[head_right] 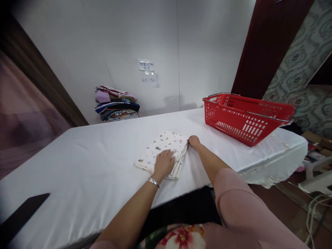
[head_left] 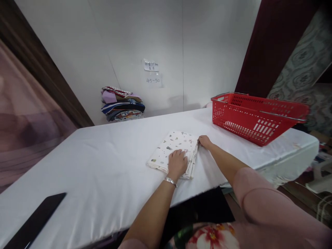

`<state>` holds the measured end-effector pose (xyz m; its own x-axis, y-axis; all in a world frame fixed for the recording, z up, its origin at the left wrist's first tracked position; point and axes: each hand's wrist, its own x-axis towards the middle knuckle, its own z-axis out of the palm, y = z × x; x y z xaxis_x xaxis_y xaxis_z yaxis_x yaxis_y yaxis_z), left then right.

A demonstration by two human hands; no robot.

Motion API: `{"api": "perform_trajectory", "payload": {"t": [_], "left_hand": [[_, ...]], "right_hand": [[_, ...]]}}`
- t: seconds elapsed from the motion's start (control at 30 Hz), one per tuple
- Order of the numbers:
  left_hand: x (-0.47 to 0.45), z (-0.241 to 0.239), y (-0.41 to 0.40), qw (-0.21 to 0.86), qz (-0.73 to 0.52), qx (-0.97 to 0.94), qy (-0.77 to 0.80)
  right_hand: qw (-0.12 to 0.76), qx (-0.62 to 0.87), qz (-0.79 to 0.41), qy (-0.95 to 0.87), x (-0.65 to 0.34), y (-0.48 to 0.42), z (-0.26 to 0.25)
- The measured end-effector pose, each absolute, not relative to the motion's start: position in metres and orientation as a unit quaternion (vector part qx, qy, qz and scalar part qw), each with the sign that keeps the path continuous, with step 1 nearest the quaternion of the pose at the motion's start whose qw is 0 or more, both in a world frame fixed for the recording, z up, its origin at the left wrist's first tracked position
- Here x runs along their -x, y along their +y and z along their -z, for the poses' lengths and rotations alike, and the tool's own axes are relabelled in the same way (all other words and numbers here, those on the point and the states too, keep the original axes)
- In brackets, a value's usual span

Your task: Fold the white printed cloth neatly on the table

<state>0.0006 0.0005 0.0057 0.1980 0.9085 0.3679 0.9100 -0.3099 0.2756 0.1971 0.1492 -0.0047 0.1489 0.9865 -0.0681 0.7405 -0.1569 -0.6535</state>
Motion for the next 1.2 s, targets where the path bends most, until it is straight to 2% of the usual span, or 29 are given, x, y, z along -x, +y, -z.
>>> {"api": "perform_trajectory", "payload": {"t": [0.13, 0.33, 0.4, 0.5, 0.63, 0.9, 1.07, 1.2], "left_hand": [[-0.001, -0.006, 0.001, -0.005, 0.234, 0.772, -0.591], [-0.001, -0.004, 0.002, 0.007, 0.237, 0.775, -0.586], [-0.002, -0.003, 0.002, 0.013, 0.239, 0.776, -0.583], [-0.002, -0.002, 0.002, 0.018, 0.235, 0.775, -0.586], [-0.003, -0.002, 0.001, 0.027, 0.228, 0.774, -0.590], [0.005, -0.010, 0.001, -0.038, 0.240, 0.771, -0.589], [0.050, -0.013, -0.005, -0.002, 0.280, 0.701, -0.656], [0.096, -0.004, -0.013, -0.085, 0.341, 0.627, -0.695]], "right_hand": [[0.273, 0.712, -0.240, -0.601, -0.200, 0.142, 0.001], [0.336, 0.659, -0.140, -0.658, -0.181, 0.111, -0.017], [0.317, 0.600, -0.093, -0.729, -0.165, 0.095, -0.018], [0.213, 0.530, -0.039, -0.820, -0.146, 0.072, -0.013], [0.102, 0.539, -0.057, -0.834, -0.138, 0.057, -0.005], [0.084, 0.547, -0.093, -0.828, -0.145, 0.055, -0.007], [0.095, 0.543, -0.090, -0.830, -0.148, 0.058, -0.005], [0.103, 0.539, -0.100, -0.830, -0.147, 0.058, -0.008]]}}
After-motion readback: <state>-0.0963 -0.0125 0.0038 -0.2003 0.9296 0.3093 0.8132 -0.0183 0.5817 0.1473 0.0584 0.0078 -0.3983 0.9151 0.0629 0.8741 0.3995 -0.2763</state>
